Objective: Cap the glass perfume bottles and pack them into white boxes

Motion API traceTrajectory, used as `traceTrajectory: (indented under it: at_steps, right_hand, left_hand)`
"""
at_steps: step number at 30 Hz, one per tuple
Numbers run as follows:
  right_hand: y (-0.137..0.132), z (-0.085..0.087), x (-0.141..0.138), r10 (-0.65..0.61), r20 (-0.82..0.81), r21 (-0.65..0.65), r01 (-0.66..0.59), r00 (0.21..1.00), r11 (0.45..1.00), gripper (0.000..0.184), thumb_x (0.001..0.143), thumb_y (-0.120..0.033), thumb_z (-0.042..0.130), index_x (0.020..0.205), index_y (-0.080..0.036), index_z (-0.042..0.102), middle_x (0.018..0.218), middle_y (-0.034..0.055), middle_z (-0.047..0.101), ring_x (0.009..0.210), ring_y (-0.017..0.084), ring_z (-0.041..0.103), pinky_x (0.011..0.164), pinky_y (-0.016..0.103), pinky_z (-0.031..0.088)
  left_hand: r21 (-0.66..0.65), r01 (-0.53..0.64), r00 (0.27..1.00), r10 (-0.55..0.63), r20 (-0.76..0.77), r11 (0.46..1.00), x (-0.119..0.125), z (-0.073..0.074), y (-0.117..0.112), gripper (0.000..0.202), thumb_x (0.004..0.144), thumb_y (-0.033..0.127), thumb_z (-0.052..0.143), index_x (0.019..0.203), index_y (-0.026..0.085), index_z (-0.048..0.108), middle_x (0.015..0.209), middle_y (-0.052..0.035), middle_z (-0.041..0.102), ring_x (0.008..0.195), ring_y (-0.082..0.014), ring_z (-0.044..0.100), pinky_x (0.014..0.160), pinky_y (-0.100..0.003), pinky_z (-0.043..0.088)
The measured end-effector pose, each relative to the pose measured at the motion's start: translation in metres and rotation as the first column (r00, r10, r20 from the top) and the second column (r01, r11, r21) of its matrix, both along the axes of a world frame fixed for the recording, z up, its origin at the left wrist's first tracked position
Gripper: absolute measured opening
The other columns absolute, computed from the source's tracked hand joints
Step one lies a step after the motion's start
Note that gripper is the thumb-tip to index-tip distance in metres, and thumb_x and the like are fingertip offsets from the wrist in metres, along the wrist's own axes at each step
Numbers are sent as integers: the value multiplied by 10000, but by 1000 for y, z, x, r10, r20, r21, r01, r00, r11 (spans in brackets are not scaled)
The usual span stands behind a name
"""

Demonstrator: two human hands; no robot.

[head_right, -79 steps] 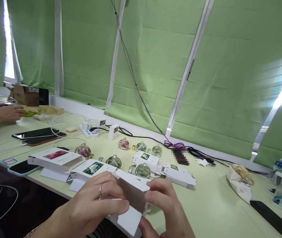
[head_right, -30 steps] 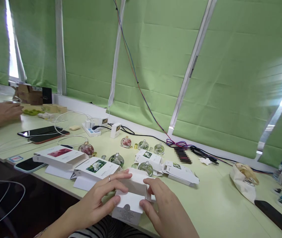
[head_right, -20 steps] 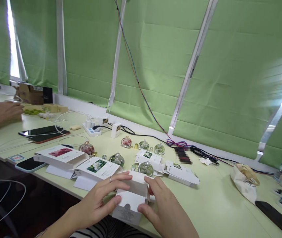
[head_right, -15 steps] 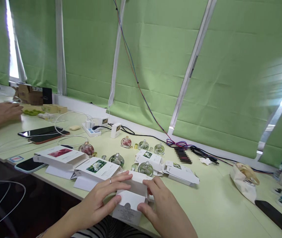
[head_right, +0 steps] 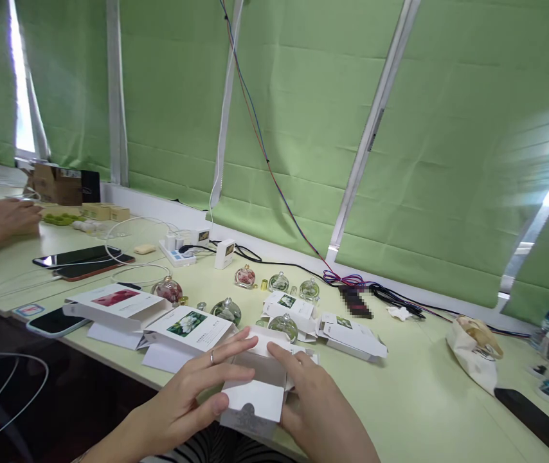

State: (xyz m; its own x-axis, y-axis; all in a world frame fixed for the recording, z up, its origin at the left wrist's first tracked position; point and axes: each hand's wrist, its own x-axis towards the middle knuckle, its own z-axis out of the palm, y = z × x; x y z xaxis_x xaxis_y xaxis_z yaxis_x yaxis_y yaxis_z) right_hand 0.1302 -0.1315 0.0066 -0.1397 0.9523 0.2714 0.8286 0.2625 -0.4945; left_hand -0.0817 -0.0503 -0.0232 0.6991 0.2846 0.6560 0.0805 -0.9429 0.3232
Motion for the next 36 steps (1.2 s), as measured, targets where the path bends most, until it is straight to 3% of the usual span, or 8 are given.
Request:
traceTrajectory:
  at_steps: [6,10,13,16,21,27,31,36]
  right_hand:
    - [-8,14,8,89,-123,193,-64,988,979,302,743,-156,532,1012,-236,642,917,33,657,696,138,620,595,226,531]
    - [-33,17,37,-101,-245,344,184,964,921,282,752,-366,591,1001,-246,648,972,38,682,797,175,647,624,221,547]
    - [-41,17,67,-450,-260,266,511,854,817,379,732,-493,560,1043,-283,613,966,17,682,617,161,659,586,258,534]
    - [-29,11,97,-636,-150,179,653,757,736,458,714,-517,534,1096,-267,572,762,20,685,628,218,663,611,320,514]
    - [-1,-7,128,-656,-49,-37,655,753,755,596,720,-486,479,1227,-172,477,782,71,676,700,250,658,672,362,492]
    - [-4,-13,134,-645,-156,-64,644,748,762,735,666,-494,548,1328,-234,365,1037,81,641,842,250,657,706,345,498]
    - [-8,-14,138,-620,-184,-66,620,763,782,829,640,-543,575,1369,-250,308,1191,109,539,941,273,623,741,353,509]
    - [-8,-21,135,-586,-255,3,607,769,795,915,650,-594,548,1418,-248,190,1269,140,468,981,299,589,834,421,489]
  left_hand:
    - [21,1,989,-4,146,1000,-3,-3,-1,408,941,417,334,1261,217,489,1494,-112,210,1357,-276,228,1035,-427,352]
    - [-20,-18,958,23,284,1000,-7,-8,4,417,951,387,315,1318,217,416,1505,-113,170,1364,-284,207,1045,-450,336]
    - [-48,-38,966,49,255,998,-7,-7,7,381,951,338,340,1303,223,430,1497,-98,205,1363,-262,221,1052,-420,334]
    - [-48,-72,973,80,216,996,-5,-6,6,355,943,302,374,1280,225,453,1483,-96,250,1350,-245,261,1048,-387,345]
    - [-23,-96,982,99,159,995,-2,-5,3,330,932,278,401,1243,205,486,1459,-122,301,1314,-245,340,1032,-384,365]
    - [14,-125,983,122,140,992,-3,-8,8,314,930,237,393,1231,209,476,1453,-110,316,1309,-233,351,1033,-396,368]
    - [84,-205,967,189,172,975,-8,17,18,312,913,224,409,1216,238,482,1427,-68,374,1318,-220,336,1066,-388,333]
    - [93,-344,931,326,167,934,-10,83,51,294,913,318,395,1162,221,519,1293,-38,534,1254,-221,425,1054,-383,344]
